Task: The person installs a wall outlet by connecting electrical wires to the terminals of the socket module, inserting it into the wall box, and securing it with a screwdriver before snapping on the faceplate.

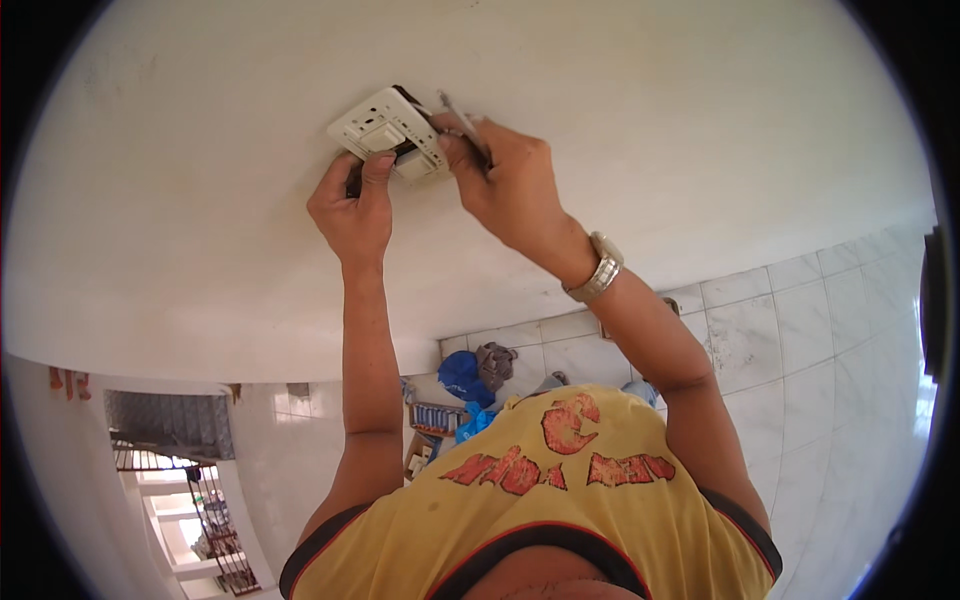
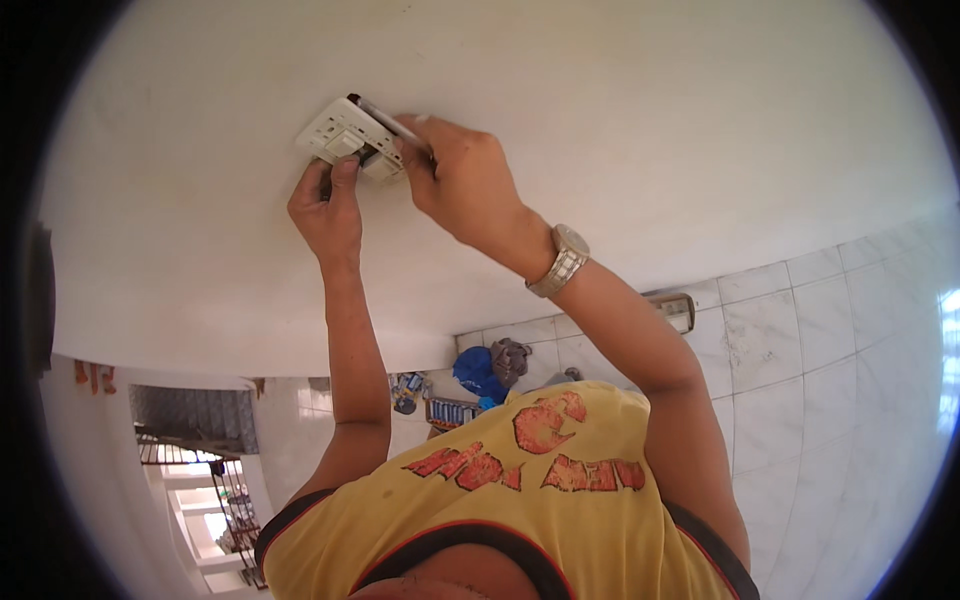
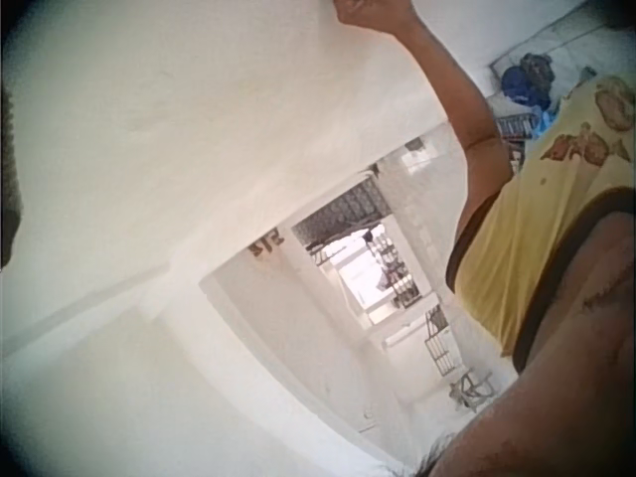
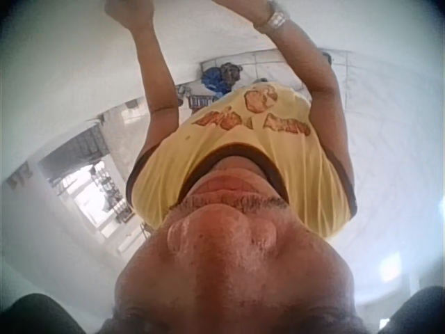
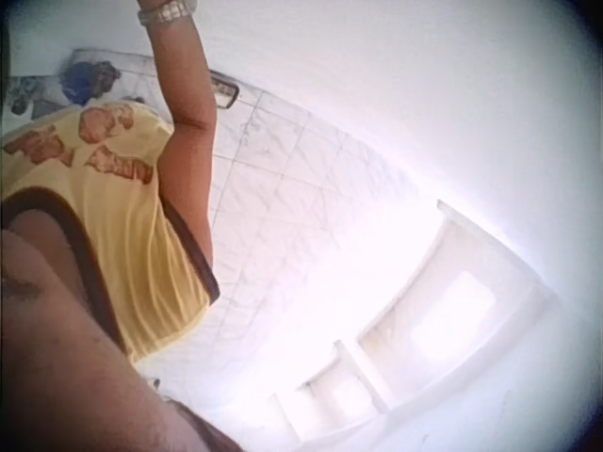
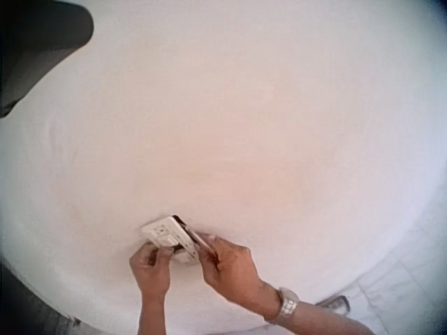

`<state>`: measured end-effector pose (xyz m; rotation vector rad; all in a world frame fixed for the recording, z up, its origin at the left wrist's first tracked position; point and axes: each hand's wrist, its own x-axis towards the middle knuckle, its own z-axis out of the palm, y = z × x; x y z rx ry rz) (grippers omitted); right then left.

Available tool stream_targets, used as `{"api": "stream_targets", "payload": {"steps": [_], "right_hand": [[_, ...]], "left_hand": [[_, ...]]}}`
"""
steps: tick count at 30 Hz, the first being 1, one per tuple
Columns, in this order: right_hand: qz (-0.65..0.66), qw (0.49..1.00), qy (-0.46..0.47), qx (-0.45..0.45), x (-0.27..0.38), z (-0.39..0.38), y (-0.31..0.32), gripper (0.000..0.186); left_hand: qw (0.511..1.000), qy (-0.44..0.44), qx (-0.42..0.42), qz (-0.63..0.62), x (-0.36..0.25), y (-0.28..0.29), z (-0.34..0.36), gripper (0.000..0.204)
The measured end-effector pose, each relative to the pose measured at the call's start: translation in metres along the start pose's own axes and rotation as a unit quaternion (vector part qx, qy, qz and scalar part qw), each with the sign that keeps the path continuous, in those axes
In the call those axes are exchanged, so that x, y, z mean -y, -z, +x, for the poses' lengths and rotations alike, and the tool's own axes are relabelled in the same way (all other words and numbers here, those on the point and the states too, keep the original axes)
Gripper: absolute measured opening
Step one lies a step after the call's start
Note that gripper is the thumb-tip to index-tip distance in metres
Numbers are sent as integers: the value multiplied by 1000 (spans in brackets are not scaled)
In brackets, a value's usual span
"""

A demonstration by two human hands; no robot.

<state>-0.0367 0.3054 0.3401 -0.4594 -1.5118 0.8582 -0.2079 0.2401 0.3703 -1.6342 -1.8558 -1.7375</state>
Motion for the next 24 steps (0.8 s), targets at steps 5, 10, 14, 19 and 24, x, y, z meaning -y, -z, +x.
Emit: {"api": "stream_targets", "payload": {"steps": [5,10,14,19,24], "right_hand": [[-74,997,36,15,-14,0,5,21],[-51,979,-87,177,-8,2,23,15],[-24,995,-7,93,-18,-15,2,14],[-103,993,37,-47,-24,-15,-15,26],[-106,994,-8,-1,-13,-10,-10,24]], "left_hand": [[997,-64,2,35,11,-4,2,29],[998,-46,-19,44,3,-7,-6,32],[997,-55,-46,5,4,-11,-5,34],[995,-56,-39,72,0,-6,-4,39],[983,-20,36,179,-11,15,9,50]]}}
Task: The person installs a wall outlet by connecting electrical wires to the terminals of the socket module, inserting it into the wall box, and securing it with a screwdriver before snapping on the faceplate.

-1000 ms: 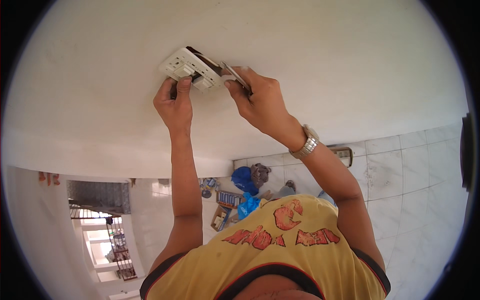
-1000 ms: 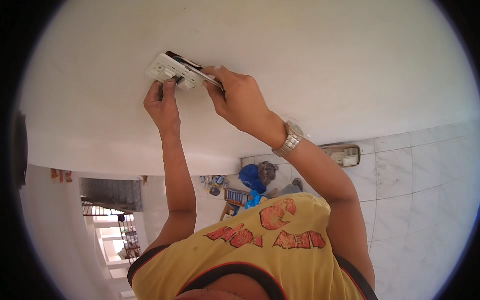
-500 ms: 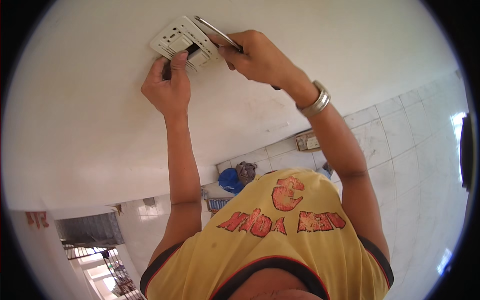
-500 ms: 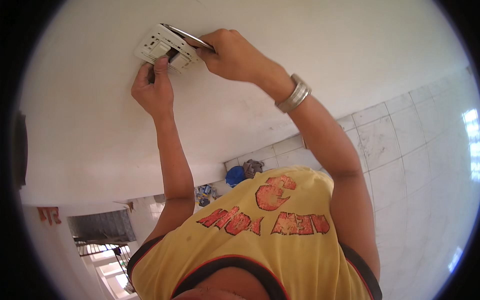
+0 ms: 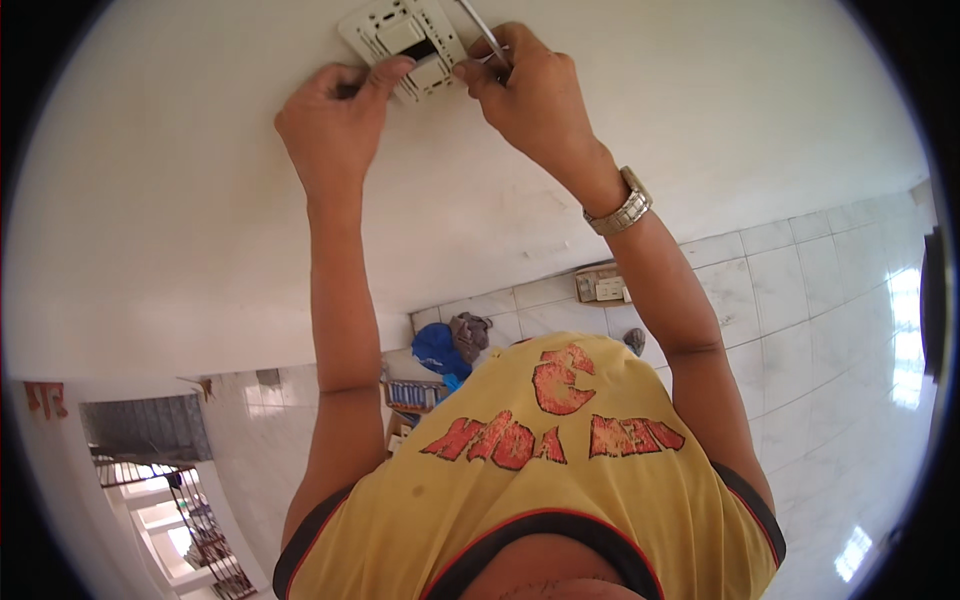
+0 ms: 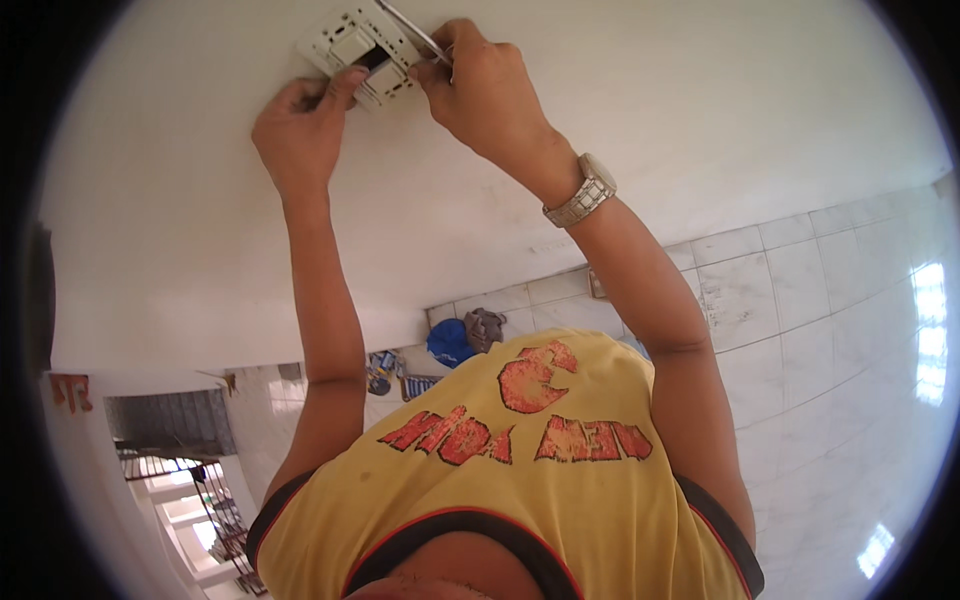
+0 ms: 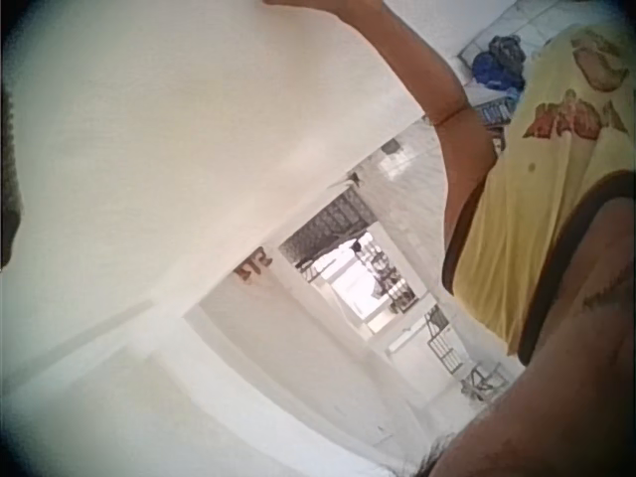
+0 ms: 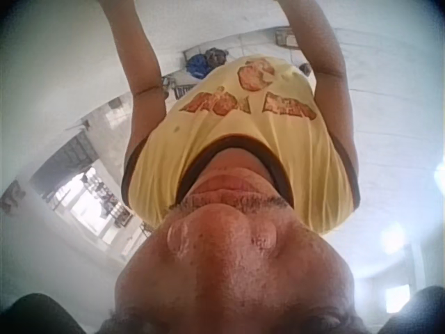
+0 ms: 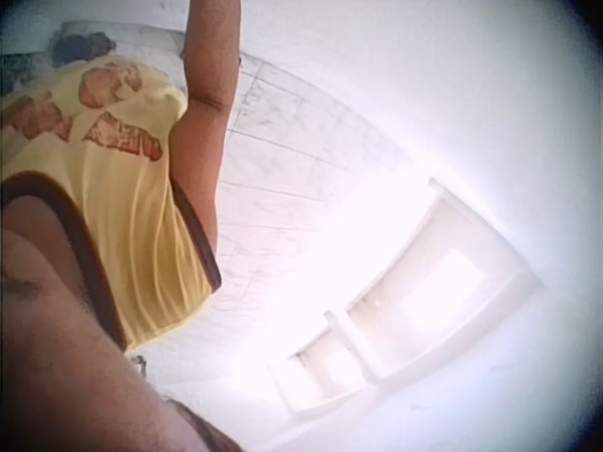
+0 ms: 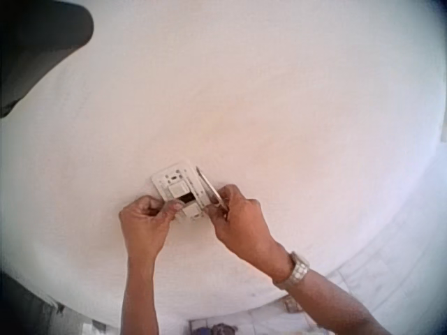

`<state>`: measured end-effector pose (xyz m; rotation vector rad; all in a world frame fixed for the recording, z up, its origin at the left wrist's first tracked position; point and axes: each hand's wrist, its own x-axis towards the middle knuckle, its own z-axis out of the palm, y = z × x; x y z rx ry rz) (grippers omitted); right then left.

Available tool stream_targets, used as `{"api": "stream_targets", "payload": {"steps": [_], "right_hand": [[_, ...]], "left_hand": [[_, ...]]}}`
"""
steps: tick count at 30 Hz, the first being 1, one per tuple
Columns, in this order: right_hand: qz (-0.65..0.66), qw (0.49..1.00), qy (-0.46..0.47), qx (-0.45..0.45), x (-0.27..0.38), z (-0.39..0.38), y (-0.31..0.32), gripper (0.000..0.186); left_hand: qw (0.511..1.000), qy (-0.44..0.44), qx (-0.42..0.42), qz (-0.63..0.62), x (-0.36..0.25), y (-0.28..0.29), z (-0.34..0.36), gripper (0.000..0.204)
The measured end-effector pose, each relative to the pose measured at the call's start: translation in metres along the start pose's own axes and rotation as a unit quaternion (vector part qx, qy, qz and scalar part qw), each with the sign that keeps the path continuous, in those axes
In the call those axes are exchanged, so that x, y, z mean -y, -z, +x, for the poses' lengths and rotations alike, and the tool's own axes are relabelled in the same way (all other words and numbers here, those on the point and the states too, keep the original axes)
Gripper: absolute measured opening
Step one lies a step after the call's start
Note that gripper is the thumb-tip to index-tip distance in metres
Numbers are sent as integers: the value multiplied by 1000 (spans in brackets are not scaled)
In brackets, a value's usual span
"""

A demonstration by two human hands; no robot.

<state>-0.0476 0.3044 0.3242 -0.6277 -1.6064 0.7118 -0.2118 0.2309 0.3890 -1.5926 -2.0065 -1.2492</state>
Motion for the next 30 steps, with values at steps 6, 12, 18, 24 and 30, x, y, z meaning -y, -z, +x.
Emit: {"api": "stream_targets", "payload": {"steps": [6,12,18,24,30], "right_hand": [[-37,999,-5,19,1,11,-1,19],[-65,997,-8,31,5,12,3,17],[-61,997,-44,-12,18,4,-1,17],[-112,993,-18,-29,14,6,-7,16],[-115,993,-9,7,24,6,-4,18]], "left_hand": [[998,-54,-32,-6,12,-4,2,50],[930,-335,-80,128,3,12,17,58],[858,-443,69,250,4,43,26,119],[906,-299,117,275,5,33,14,118],[937,-244,126,217,4,31,11,120]]}}
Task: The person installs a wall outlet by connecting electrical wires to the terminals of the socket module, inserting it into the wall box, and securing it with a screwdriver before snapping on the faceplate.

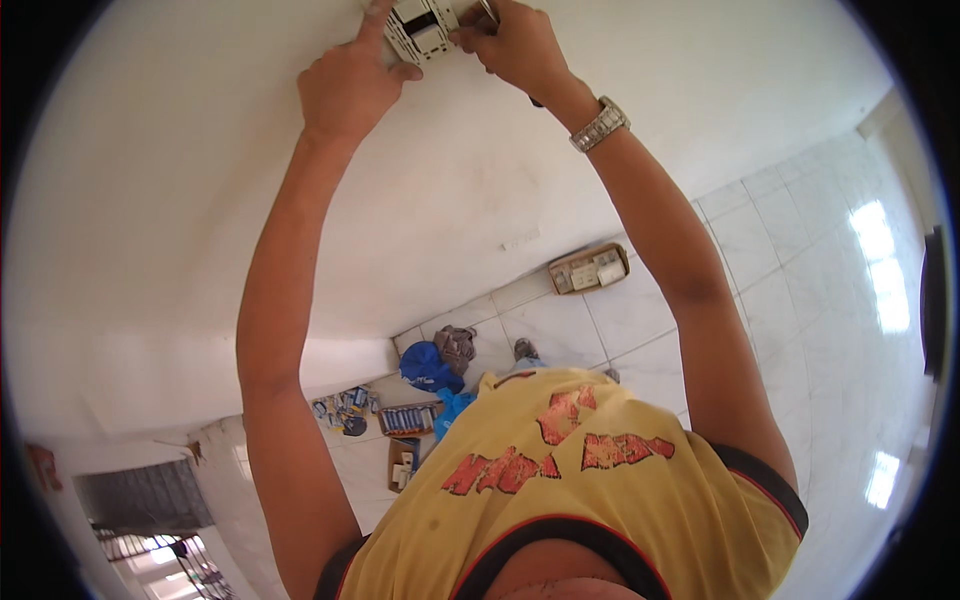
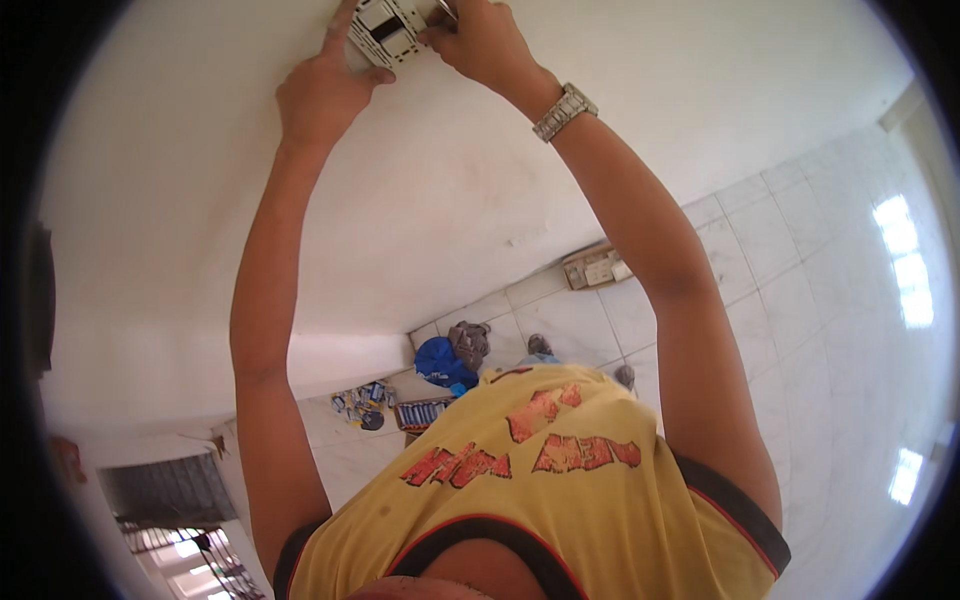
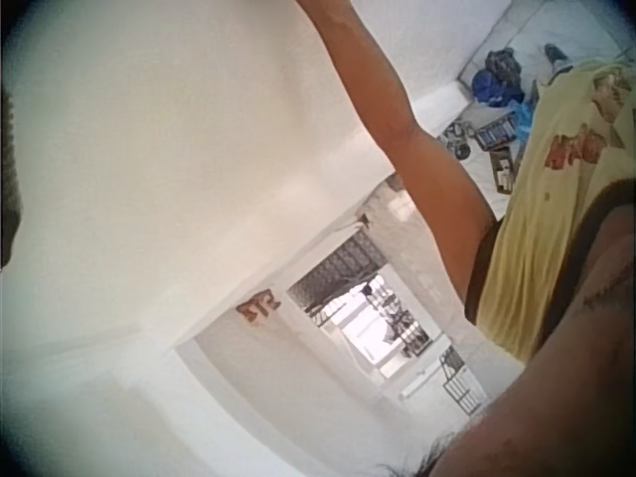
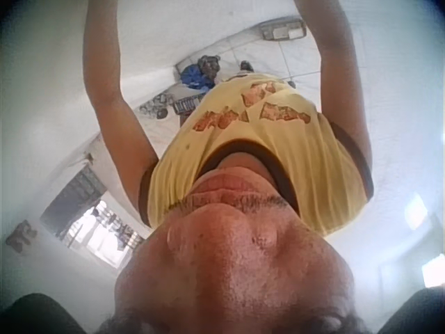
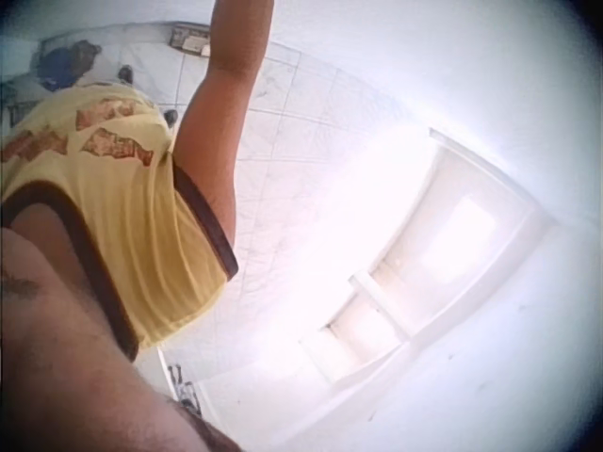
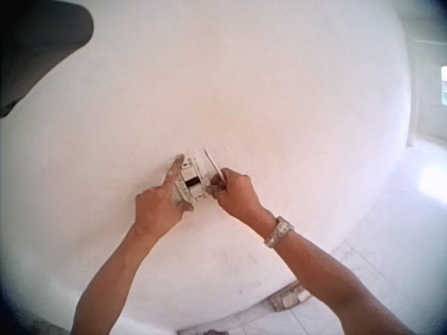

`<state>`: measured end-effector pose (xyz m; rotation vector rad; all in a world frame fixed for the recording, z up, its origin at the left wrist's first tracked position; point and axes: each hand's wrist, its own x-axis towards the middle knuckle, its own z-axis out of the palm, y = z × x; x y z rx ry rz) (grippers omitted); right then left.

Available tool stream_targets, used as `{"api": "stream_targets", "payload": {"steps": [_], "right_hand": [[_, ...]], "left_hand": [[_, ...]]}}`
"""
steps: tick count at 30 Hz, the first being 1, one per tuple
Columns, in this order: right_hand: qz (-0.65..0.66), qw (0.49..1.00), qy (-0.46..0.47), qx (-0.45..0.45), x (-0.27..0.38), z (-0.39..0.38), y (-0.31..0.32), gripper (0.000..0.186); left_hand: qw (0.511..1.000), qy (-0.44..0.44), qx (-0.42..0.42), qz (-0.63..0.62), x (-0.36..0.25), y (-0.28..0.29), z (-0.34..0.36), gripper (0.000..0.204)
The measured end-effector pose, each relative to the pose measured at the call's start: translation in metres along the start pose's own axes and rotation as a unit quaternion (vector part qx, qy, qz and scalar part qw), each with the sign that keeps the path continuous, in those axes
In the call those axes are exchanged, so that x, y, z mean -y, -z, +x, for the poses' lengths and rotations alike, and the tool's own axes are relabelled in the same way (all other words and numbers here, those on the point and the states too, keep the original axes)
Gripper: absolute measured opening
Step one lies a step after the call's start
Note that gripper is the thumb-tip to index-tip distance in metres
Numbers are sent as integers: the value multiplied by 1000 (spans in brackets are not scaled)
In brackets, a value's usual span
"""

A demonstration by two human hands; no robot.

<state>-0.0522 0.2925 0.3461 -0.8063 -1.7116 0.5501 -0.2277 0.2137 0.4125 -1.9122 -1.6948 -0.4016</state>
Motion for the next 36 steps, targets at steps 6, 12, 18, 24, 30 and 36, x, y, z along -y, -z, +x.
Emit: {"api": "stream_targets", "payload": {"steps": [6,12,18,24,30,36], "right_hand": [[3,999,34,24,-22,12,-2,23],[138,989,11,-51,-36,4,-13,16],[336,918,-210,11,-46,-119,3,21],[253,949,-189,-22,-44,-127,-8,19],[270,949,-147,-73,-16,-41,-22,17],[440,871,-200,-85,-7,-38,-45,22]], "left_hand": [[998,59,25,5,-14,9,3,121],[997,65,34,10,-24,1,7,122],[999,44,0,22,-17,-9,3,123],[997,10,1,-76,-18,-9,4,122],[989,76,33,-120,-19,-9,1,119],[992,-53,-71,-91,-2,-17,-2,118]]}}
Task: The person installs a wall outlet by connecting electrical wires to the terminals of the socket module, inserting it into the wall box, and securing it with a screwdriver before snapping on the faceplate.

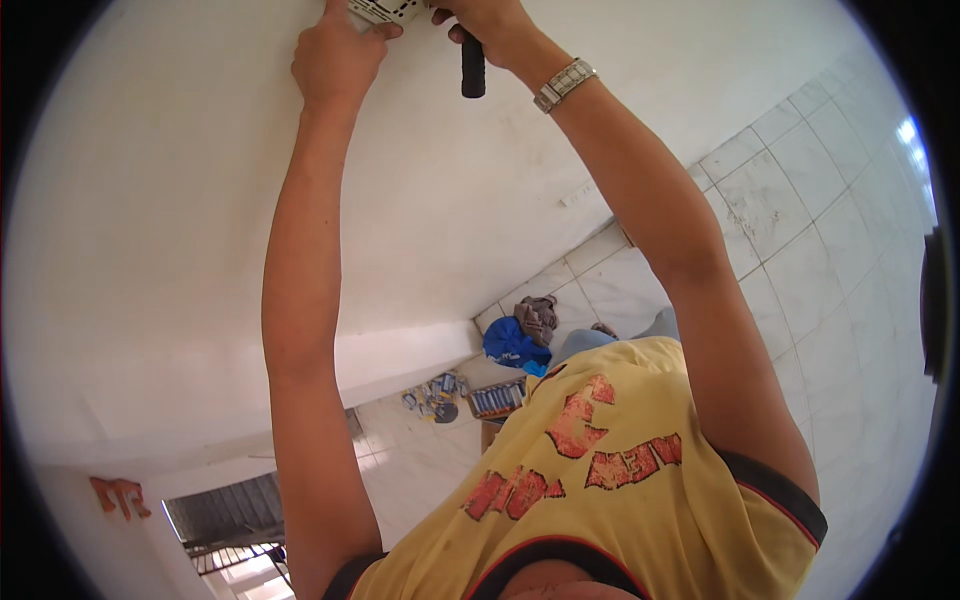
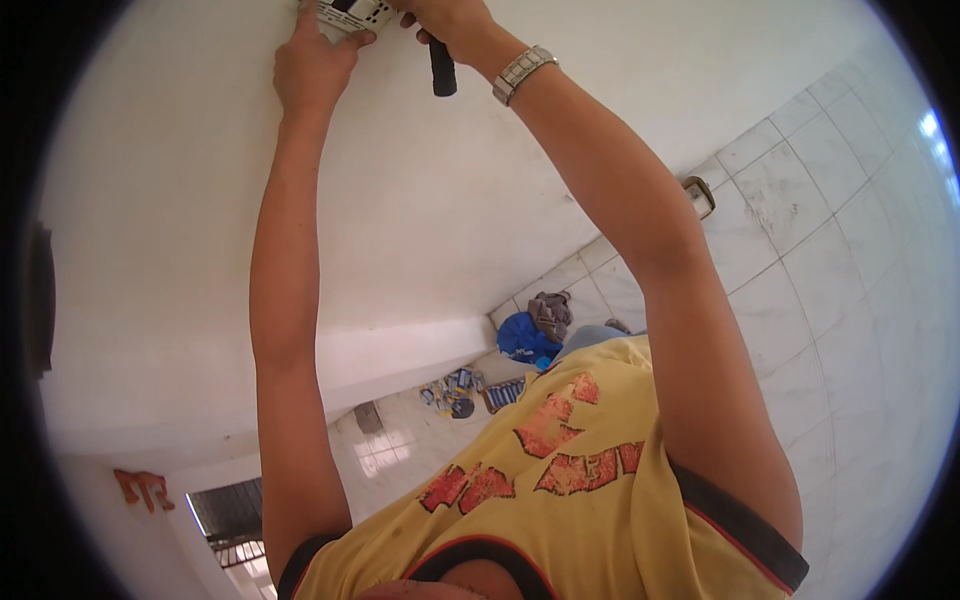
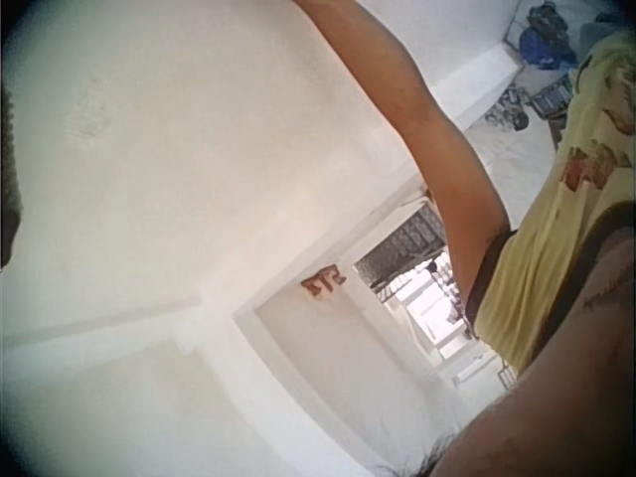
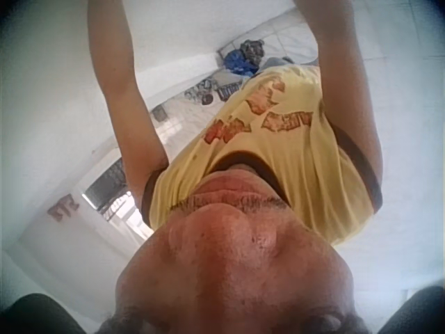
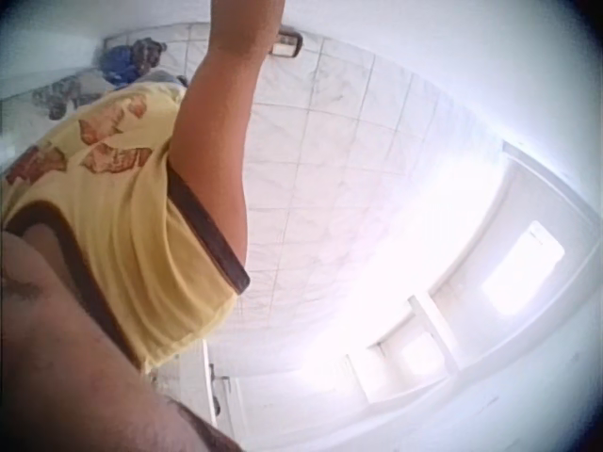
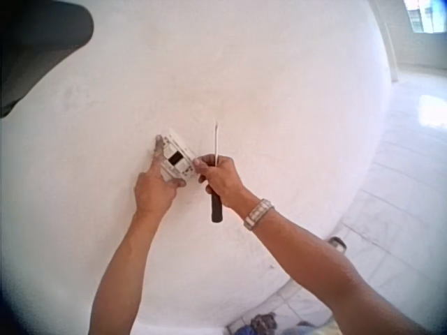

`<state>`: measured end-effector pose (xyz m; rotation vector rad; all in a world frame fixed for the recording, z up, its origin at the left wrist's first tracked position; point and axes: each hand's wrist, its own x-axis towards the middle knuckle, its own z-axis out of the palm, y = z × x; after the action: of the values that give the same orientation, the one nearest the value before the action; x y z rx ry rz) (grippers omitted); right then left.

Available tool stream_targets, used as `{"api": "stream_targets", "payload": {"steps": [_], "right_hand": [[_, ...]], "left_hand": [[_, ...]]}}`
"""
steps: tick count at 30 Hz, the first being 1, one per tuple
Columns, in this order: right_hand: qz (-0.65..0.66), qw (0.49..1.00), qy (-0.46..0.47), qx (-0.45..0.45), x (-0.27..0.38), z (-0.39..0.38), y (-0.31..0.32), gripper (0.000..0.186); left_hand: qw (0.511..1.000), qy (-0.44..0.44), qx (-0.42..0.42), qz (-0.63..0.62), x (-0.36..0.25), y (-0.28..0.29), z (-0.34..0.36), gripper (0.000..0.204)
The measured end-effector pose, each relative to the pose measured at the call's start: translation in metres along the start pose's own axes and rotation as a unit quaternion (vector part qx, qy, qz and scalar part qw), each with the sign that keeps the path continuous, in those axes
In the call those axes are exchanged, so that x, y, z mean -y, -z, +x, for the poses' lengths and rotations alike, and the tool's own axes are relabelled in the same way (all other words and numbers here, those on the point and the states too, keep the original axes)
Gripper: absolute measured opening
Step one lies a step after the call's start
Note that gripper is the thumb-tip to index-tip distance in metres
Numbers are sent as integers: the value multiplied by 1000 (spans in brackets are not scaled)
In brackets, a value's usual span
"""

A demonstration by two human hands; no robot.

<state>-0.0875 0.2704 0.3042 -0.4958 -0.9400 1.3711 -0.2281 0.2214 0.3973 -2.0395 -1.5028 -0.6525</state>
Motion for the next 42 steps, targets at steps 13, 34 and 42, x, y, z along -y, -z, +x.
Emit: {"api": "stream_targets", "payload": {"steps": [13,34,42], "right_hand": [[-113,991,50,-50,-5,-13,-30,27],[-115,991,-44,47,15,-2,-11,35],[-49,995,-71,42,16,-8,-8,48]], "left_hand": [[987,59,64,-132,15,27,-1,50],[923,36,-223,-312,4,-69,-44,10],[836,-77,-101,-534,-20,-28,-6,17]]}}
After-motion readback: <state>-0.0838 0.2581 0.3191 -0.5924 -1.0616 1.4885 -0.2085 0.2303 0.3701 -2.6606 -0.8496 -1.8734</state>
